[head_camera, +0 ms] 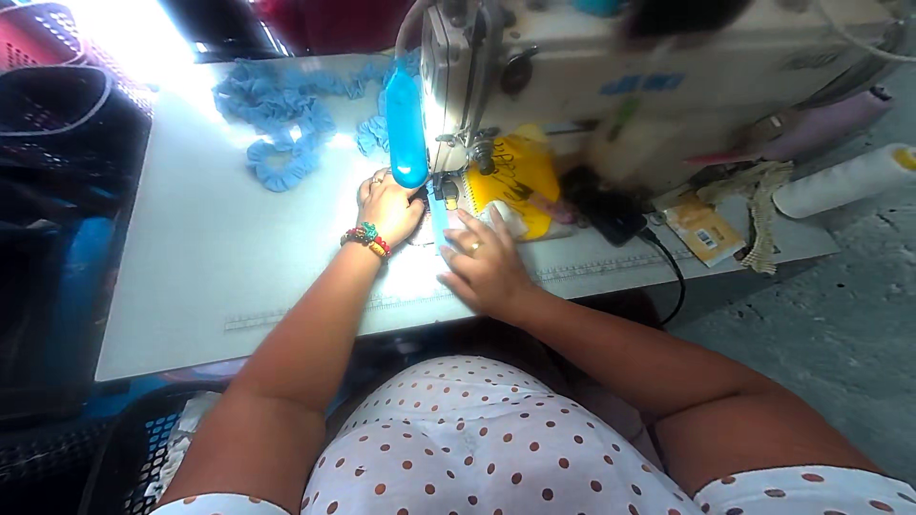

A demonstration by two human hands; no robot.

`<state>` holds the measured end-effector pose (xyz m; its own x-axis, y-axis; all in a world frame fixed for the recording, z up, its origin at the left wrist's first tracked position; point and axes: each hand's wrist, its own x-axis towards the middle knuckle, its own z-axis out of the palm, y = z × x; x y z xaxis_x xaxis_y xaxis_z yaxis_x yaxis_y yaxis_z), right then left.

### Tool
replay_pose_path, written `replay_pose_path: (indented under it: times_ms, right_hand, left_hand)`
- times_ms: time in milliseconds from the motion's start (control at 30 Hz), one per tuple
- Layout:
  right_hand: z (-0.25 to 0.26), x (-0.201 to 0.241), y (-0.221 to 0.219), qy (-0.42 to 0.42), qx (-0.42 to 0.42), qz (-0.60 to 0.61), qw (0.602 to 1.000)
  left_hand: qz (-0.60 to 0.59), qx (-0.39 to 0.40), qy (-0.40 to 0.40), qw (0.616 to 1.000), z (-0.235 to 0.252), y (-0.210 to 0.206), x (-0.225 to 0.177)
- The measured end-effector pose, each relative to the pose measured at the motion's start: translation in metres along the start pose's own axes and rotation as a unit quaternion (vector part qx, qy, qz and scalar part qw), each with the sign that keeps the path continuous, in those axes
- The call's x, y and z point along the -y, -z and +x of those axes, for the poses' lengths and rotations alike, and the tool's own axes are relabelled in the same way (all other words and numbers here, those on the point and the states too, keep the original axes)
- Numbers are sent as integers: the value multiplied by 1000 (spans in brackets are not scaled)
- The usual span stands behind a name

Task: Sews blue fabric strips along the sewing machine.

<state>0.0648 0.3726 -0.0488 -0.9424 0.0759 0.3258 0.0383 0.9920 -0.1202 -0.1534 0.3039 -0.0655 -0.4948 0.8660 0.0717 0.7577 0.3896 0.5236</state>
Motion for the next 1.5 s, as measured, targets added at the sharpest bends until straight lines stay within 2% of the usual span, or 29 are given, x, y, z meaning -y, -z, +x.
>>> replay_pose_path:
  times_ms: [300,467,600,667,733,767,833,900,933,967,1000,1067,1133,1233,1400,1500]
  right_hand:
    - [31,-10,3,-89,86,-35,992]
    - [31,-6,-1,-129,95,-45,986]
    - [29,-11,-9,-114,44,-29,992]
    - [26,-13,-7,-98,2,-12,995]
    - [24,-15,-3,-78,-35,-1,996]
    - [22,-16,-2,-69,-46,3,997]
    - [16,-15,1,-53,-42,18,998]
    - [13,-15,4,-30,-40,30,998]
    - [13,-14,4,-17,-45,33,998]
    - [14,-13,3,-2,-54,38,998]
    - [14,-12,2,17,-62,42,997]
    - [15,-11,-1,66,-71,46,994]
    - [14,-8,-2,110,-72,38,991]
    - [13,-5,-2,136,-74,29,987]
    - [4,13,3,122,-78,63,987]
    - [-6,30,-1,137,-62,92,984]
  left_hand:
    - [9,5,11,1000,2,0,0]
    - [14,5,16,1000,2,-1,0]
    - [17,7,12,1000,0,-1,-1]
    - [-46,-13,-17,999,-5,6,1]
    - [-158,-59,-45,985,-32,26,2]
    - [-205,-52,-39,977,-56,43,5]
    - [-277,39,-5,960,-123,81,19]
    - [-322,186,47,927,-199,107,40]
    - [-329,238,102,908,-235,107,49]
    - [-312,255,160,901,-266,97,60]
    - [-271,240,215,907,-292,80,70]
    - [-177,134,293,930,-327,34,90]
    - [-152,36,305,940,-344,-8,110]
    - [-168,-10,289,942,-342,-25,120]
    - [-125,44,229,964,-334,-1,126]
    - [-29,82,153,984,-332,11,123]
